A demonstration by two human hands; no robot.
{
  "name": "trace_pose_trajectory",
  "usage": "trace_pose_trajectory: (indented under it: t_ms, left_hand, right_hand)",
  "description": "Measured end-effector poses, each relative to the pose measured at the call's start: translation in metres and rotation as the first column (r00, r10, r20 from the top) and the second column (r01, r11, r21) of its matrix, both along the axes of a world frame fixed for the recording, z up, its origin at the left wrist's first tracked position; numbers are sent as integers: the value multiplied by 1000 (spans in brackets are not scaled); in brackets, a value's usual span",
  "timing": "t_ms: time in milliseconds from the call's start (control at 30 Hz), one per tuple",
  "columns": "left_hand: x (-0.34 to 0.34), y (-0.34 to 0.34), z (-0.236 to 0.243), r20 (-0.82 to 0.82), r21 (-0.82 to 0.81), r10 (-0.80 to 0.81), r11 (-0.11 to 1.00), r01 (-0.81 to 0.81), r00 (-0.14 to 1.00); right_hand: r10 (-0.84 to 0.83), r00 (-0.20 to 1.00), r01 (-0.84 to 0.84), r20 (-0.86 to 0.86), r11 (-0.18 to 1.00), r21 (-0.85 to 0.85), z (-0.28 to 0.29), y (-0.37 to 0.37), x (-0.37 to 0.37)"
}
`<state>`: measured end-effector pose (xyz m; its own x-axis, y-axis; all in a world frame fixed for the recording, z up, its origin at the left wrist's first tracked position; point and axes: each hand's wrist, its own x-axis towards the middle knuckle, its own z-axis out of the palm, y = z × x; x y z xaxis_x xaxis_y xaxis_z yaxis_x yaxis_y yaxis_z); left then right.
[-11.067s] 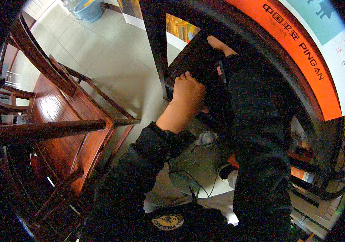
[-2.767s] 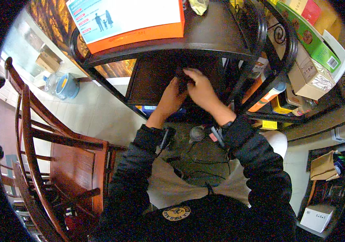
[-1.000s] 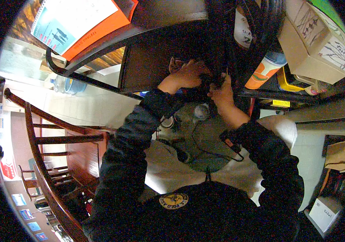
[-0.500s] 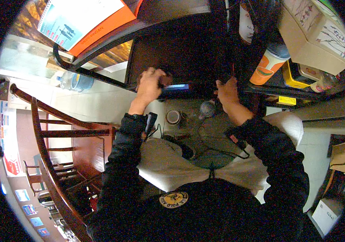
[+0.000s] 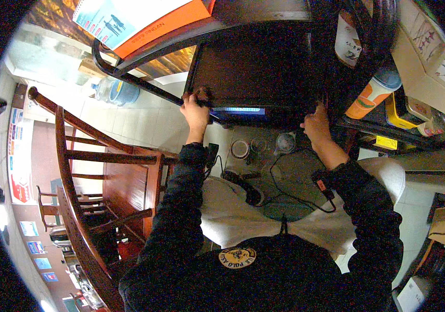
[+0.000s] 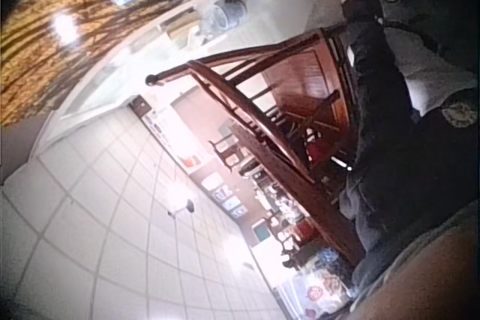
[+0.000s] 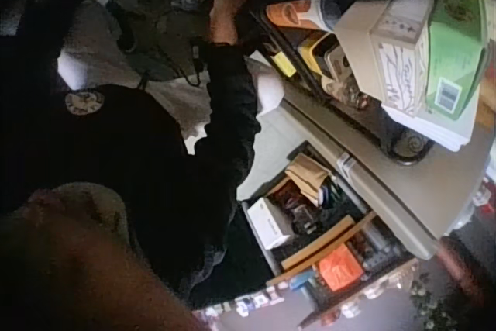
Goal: The person clears items from a small metal shelf, then wipes the shelf surface and each item with a cloth. They handle a snack bag, a cloth, a notebook, a teapot, a glass pitcher, and several cups, wiping each before placing them back on the shelf.
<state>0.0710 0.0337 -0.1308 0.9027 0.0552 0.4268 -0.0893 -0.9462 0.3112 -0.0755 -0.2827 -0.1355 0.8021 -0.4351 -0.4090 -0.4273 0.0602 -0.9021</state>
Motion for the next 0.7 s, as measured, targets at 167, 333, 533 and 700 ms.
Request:
trace_pose_trajectory:
  t_ms: [167,333,533,700]
  left_hand:
    - [-18,-34,18,-130,49,-158,985,165,979]
    - [-51,-96,30,-61,175,-226,956,234,972]
    - [-82,-167,27,-93,-30,-413,911,412,906]
    - [-112,-185,5,148,-446,-674,608,657,724]
  right_hand:
    - [58,998,-56,40,996,-63,-17,-3,1]
    - [120,992,-113,45,985,-128,-38,-9,3]
    - [227,974,-223,-30,913,-342,-65,-23,12]
    - [230,973,-190,32,869,-457,-69,-30,10]
